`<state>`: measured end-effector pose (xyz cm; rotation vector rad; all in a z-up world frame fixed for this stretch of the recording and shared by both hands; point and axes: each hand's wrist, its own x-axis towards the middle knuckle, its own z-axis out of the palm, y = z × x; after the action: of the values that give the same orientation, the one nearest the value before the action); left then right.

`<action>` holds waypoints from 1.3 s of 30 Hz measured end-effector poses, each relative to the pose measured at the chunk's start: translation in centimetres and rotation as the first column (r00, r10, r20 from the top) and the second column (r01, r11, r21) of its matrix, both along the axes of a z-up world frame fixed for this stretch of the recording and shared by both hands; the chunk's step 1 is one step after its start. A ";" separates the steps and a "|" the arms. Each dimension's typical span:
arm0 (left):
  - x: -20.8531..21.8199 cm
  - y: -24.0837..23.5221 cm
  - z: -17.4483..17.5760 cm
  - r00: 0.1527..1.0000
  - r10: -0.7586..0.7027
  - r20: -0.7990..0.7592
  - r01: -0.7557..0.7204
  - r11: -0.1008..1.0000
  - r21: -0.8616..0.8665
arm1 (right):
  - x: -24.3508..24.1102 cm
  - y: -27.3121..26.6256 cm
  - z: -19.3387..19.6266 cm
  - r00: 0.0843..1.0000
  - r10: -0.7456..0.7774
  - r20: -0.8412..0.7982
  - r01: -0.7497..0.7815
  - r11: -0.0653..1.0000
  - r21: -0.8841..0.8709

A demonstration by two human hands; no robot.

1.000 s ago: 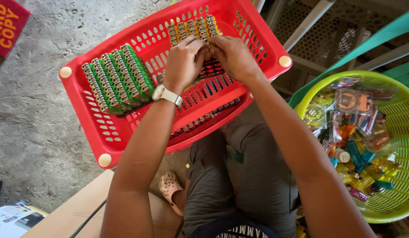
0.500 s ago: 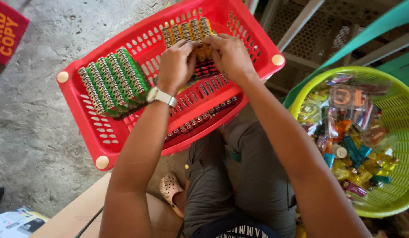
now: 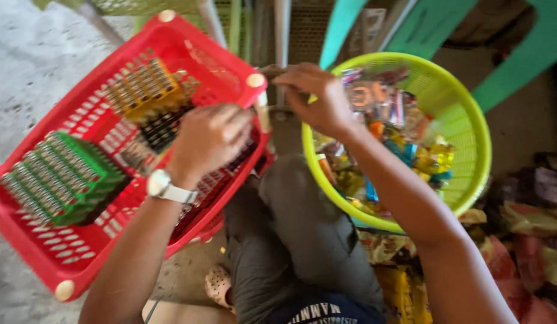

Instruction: Sorting various small retail items like lighters and candies from a basket into a crate for organization.

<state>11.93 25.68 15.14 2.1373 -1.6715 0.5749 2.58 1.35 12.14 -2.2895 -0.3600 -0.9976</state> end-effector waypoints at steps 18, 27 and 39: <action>-15.9 -28.7 -16.5 0.883 -0.318 -0.345 0.421 0.861 0.284 | -21.7 -16.2 -4.9 0.333 -0.414 -0.847 0.304 0.897 -0.319; -18.6 -28.5 -18.4 0.808 -0.345 -0.477 0.522 0.795 0.309 | -24.6 -15.7 -9.6 0.241 -0.420 -0.875 0.544 0.805 -0.237; -16.6 -27.5 -17.0 0.622 -0.257 -0.739 0.484 0.869 0.105 | -24.7 -15.3 -9.5 0.776 -0.340 -0.531 0.625 0.524 0.578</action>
<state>-4.68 -1.82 -1.82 1.7215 -1.6959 -0.6155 -22.07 -13.99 2.63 -1.7331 0.7958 -0.7346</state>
